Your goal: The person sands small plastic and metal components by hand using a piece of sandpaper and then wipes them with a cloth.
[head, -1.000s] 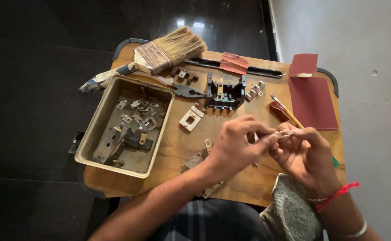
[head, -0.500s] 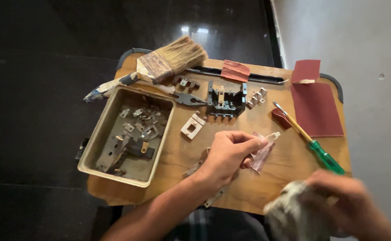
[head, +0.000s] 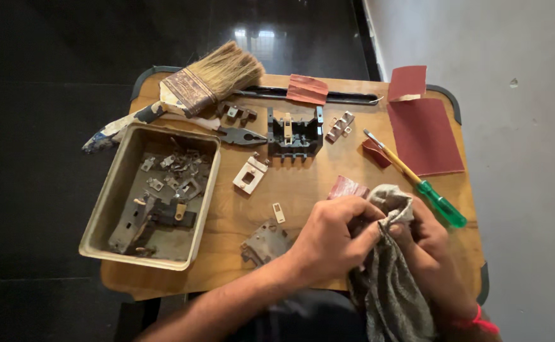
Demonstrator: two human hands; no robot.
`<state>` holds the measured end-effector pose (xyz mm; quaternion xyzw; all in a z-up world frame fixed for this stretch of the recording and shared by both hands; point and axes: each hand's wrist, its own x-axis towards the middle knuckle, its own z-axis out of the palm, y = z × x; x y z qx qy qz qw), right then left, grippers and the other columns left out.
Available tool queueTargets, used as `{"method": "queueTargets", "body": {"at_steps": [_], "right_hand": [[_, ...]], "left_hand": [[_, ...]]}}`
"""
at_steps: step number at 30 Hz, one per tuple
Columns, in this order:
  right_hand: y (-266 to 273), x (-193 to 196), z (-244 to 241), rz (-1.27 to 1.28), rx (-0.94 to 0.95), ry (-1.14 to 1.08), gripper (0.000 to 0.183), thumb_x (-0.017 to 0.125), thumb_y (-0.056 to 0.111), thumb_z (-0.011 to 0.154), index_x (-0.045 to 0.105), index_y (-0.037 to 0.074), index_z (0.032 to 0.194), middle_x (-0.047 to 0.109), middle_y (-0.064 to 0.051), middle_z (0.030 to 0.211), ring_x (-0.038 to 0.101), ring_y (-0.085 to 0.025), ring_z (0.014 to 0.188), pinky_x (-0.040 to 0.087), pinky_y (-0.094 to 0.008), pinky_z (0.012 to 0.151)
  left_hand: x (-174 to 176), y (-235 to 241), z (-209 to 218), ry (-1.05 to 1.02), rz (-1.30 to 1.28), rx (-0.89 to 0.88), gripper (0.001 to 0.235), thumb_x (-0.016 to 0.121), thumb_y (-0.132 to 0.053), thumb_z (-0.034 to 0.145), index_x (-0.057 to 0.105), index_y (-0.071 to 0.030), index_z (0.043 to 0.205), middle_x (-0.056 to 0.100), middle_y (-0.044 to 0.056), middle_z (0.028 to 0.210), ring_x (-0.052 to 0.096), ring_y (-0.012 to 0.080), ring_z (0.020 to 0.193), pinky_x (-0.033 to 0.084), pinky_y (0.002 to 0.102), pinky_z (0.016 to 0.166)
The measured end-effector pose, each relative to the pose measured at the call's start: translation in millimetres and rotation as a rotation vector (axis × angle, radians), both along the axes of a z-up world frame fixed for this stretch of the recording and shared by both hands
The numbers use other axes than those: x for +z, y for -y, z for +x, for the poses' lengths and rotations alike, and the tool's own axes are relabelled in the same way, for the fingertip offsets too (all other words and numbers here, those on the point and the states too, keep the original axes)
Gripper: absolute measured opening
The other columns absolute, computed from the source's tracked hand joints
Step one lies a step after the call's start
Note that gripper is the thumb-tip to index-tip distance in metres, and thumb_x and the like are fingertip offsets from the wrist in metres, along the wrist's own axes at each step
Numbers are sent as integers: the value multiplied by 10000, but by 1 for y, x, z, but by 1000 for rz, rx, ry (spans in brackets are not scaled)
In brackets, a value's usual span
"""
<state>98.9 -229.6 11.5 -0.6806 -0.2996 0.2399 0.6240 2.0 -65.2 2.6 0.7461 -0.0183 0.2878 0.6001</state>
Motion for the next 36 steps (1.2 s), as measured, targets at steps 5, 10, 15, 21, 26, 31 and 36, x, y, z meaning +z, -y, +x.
{"method": "queueTargets", "body": {"at_steps": [5, 10, 15, 21, 26, 31, 36], "right_hand": [[-2, -7, 1, 32, -34, 201, 154, 622, 106, 1082, 662, -29, 1143, 594, -46, 1002, 582, -112, 879, 489, -261, 765], [-11, 13, 14, -129, -17, 613, 117, 618, 90, 987, 651, -21, 968, 632, -37, 788, 580, -121, 692, 484, -275, 639], [-7, 23, 24, -230, 104, 657, 113, 668, 96, 930, 668, 3, 865, 615, -74, 708, 591, -166, 597, 464, -295, 572], [-6, 34, 30, -196, 228, 638, 85, 659, 57, 889, 687, -20, 911, 623, -97, 746, 606, -178, 641, 486, -294, 596], [-7, 30, 25, -204, 90, 552, 132, 722, 71, 861, 740, -8, 966, 751, -48, 791, 682, -104, 678, 538, -267, 600], [2, 13, 33, -147, -160, 377, 170, 679, 112, 1013, 749, -26, 942, 735, -61, 832, 636, -77, 752, 536, -241, 646], [6, 3, 48, 176, -140, 1, 236, 576, 130, 1130, 683, -51, 1025, 722, -42, 899, 648, -102, 759, 540, -248, 650]], "left_hand": [[-5, -9, 10, -345, -544, -272, 141, 654, -86, 961, 698, 33, 1021, 685, 79, 764, 650, 125, 640, 531, 308, 585], [-6, -6, 7, -87, -164, -54, 125, 670, -48, 938, 702, 44, 1017, 693, 70, 778, 661, 104, 696, 553, 284, 640], [-6, -3, 6, -195, -242, -107, 109, 664, -49, 940, 704, 25, 1009, 703, 50, 778, 663, 76, 705, 553, 268, 637], [3, -7, 7, -155, -209, -77, 74, 710, -50, 947, 714, 16, 982, 700, 72, 832, 659, 103, 721, 543, 285, 632], [14, -11, 7, 74, 98, 70, 49, 714, -22, 940, 681, 0, 968, 687, 120, 890, 689, 207, 805, 558, 322, 725], [16, -16, 11, 7, 36, 104, 49, 716, -47, 938, 693, -5, 949, 699, 98, 843, 695, 163, 702, 555, 292, 639], [6, -38, 15, -231, -558, -132, 135, 674, -125, 996, 684, 8, 1015, 694, 27, 744, 632, 59, 600, 535, 229, 531]]}}
